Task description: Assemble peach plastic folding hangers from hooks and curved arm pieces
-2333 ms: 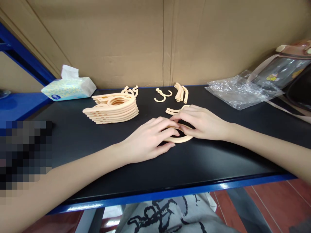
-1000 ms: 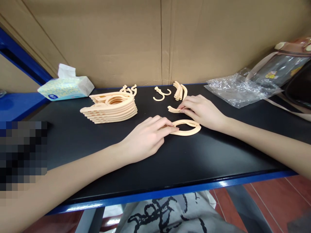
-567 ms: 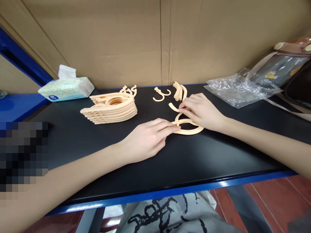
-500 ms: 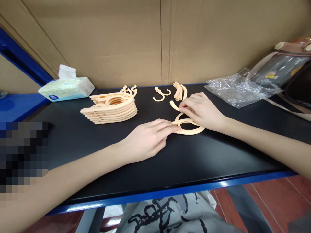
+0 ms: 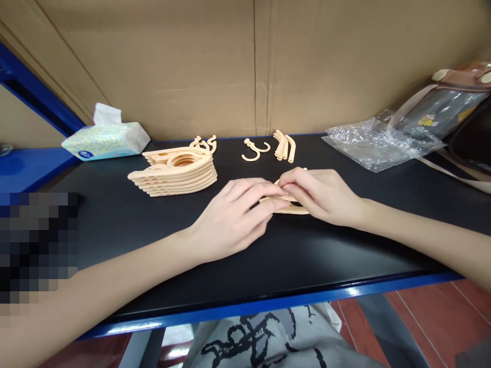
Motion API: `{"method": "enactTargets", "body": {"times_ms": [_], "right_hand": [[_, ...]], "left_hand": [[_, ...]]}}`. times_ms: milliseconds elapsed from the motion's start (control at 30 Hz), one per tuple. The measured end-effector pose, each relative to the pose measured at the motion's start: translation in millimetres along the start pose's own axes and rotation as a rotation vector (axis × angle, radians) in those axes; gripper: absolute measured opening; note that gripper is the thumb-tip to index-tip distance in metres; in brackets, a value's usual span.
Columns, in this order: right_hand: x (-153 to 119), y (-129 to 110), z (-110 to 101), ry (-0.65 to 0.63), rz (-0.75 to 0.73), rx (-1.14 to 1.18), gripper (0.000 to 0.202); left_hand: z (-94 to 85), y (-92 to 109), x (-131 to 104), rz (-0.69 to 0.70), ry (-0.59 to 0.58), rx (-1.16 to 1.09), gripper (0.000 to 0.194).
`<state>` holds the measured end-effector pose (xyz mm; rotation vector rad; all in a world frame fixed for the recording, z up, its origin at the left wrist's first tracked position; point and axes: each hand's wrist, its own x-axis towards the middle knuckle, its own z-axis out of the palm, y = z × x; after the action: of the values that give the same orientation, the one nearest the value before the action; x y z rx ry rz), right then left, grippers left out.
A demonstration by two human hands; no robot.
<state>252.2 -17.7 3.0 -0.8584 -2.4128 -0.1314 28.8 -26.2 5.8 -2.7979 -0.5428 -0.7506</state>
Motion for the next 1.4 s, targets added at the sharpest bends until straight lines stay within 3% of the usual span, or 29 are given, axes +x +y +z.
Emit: {"method": "enactTargets", "body": {"times_ms": [133, 333, 533, 800, 1200, 1400], "right_hand": [[-2.0, -4.0, 0.0, -0.075, 0.041, 0.106, 0.014], [-2.6, -6.6, 1.9, -0.132, 0.077, 0.226, 0.013], [-3.8, -8.0, 2.2, -0.131, 0.041, 0.238, 0.014], [1.5, -7.0, -1.5, -0.010, 0.047, 0.155, 0.019], [1.6, -0.7, 1.8, -0.011, 0.063, 0.066, 0.021], [1.5, 0.9, 3.0, -0.013, -0.044, -0.018, 0.021]], "left_hand": [[-0.6, 1.1, -0.9, -0.010, 0.049, 0.059, 0.028], [0.9, -0.3, -1.8, -0.108, 0.021, -0.108, 0.019], [4.4, -4.3, -1.3, -0.159, -0.093, -0.216, 0.017], [5.8, -4.0, -0.3, -0.300, -0.084, -0.104, 0.018], [3.7, -5.4, 0.5, -0.296, -0.080, -0.039, 0.022], [2.9, -4.7, 0.7, -0.259, -0.088, -0.100, 0.017]]}}
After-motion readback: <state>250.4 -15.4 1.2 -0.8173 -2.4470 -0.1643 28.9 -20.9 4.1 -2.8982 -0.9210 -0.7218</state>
